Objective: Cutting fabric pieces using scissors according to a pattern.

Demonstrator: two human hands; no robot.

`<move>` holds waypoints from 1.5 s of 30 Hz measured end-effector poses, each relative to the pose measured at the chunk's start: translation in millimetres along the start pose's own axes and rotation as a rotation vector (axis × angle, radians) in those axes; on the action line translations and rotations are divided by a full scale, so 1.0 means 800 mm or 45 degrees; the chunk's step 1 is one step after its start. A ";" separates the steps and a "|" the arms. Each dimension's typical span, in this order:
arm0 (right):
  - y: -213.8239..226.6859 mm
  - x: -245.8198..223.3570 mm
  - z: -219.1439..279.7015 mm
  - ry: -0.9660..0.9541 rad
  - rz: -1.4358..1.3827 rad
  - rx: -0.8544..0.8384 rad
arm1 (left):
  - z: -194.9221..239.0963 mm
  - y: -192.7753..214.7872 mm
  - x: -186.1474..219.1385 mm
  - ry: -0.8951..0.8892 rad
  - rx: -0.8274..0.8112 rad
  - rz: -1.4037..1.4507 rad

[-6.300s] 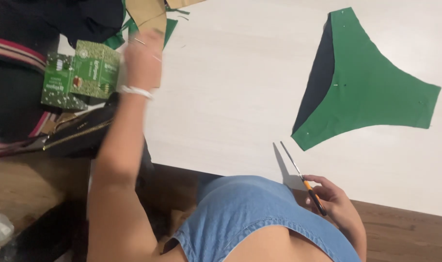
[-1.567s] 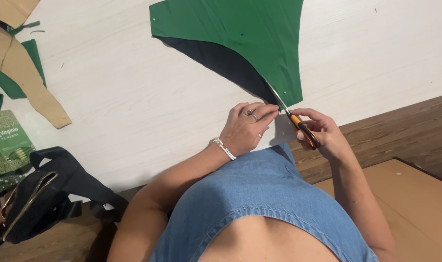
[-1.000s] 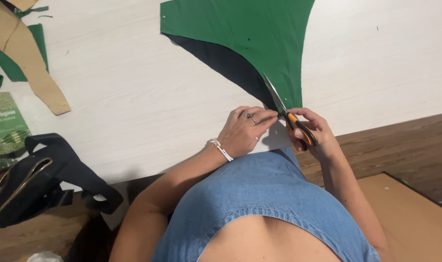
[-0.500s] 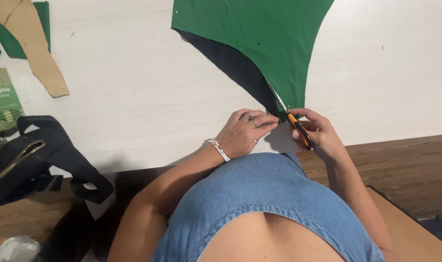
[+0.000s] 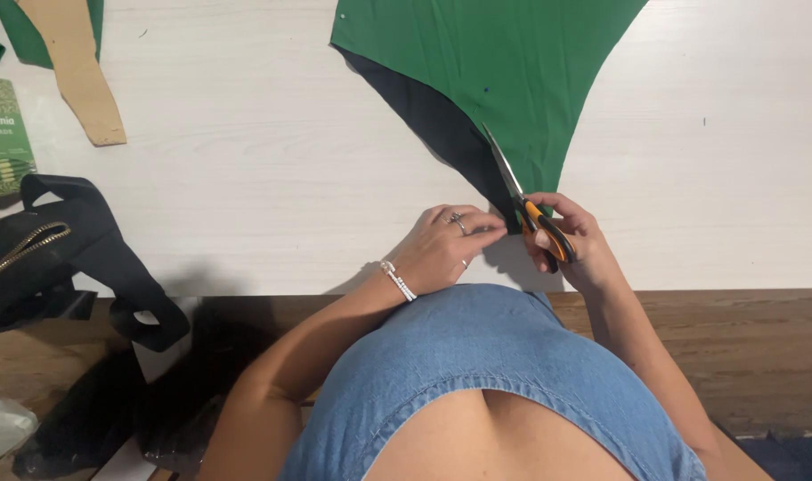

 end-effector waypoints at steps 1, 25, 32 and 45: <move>0.003 0.002 -0.002 0.000 -0.024 -0.009 | -0.005 0.006 -0.003 0.000 0.089 -0.054; -0.002 -0.006 -0.033 -0.004 0.005 -0.103 | -0.006 0.000 -0.028 0.344 0.222 -0.395; 0.005 -0.023 -0.035 -0.033 0.161 -0.083 | -0.010 0.001 -0.026 0.323 0.260 -0.409; -0.006 -0.047 -0.066 -0.029 0.202 -0.195 | -0.010 0.003 -0.025 0.381 0.249 -0.404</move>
Point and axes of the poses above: each hand's wrist, its own z-axis away from the middle knuckle, its own y-axis out of the back of the hand, x = y × z, the point moved 6 cm from there along -z, towards the middle knuckle, and after that the axes turned 10 degrees about x, right-handed, at the moved point
